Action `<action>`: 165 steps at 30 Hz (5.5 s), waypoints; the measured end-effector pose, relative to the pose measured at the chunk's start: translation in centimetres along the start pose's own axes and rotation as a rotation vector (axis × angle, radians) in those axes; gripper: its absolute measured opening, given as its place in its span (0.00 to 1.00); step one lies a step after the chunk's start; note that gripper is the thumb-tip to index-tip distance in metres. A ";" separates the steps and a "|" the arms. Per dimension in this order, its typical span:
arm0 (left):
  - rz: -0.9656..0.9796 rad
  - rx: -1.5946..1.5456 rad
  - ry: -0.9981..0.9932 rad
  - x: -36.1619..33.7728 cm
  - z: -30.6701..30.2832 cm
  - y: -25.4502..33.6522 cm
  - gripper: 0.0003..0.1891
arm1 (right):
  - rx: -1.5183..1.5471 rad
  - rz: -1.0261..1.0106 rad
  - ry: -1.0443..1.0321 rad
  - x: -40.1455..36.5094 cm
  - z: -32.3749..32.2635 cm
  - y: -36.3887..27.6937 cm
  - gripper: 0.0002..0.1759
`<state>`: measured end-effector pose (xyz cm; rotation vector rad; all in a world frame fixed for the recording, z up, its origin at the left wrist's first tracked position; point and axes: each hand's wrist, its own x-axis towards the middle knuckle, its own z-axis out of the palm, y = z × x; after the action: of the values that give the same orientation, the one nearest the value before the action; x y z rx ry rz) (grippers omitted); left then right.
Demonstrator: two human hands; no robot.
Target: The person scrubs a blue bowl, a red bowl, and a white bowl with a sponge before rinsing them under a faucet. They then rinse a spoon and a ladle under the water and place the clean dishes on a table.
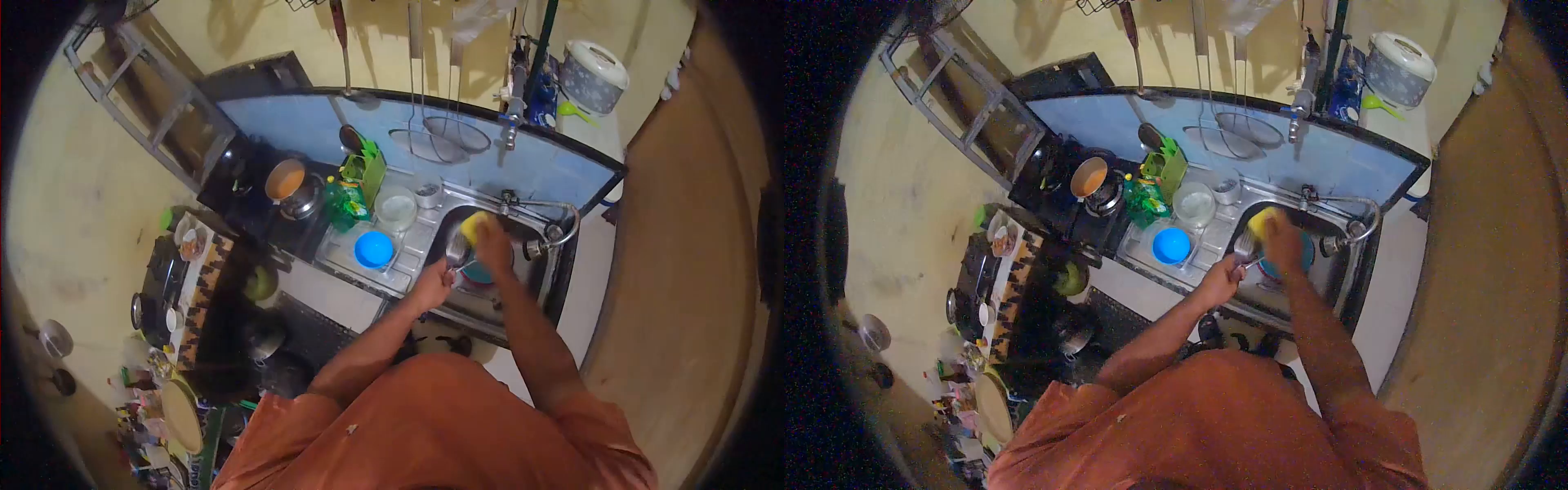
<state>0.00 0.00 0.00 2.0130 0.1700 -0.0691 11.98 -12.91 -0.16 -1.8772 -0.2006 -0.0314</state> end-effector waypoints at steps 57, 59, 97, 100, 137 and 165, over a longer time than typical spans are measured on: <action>-0.174 1.077 -0.140 1.6 -13.7 -15.5 0.11 | -1.035 0.187 -0.684 -7.0 4.7 20.7 0.20; -0.120 1.075 -0.122 1.2 -14.2 -16.7 0.10 | -1.036 0.150 -0.680 -6.4 4.3 20.2 0.18; -0.341 0.508 0.005 2.0 -15.7 -17.4 0.10 | 0.239 0.196 -0.897 -14.2 27.7 7.6 0.29; -0.357 0.468 -0.006 2.1 -15.6 -18.0 0.12 | 0.237 0.465 -0.947 -13.1 25.3 4.0 0.26; -0.900 -0.666 0.358 -6.6 -9.3 -15.8 0.16 | 0.032 0.727 -1.303 -10.5 19.0 6.0 0.28; -0.138 0.158 0.251 2.3 -10.2 -17.3 0.14 | -0.578 0.577 0.006 -3.1 -3.1 26.8 0.36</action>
<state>-0.63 16.72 -11.28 2.1615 0.4758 0.0858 13.33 -24.21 -24.84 -2.4441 0.4019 0.3305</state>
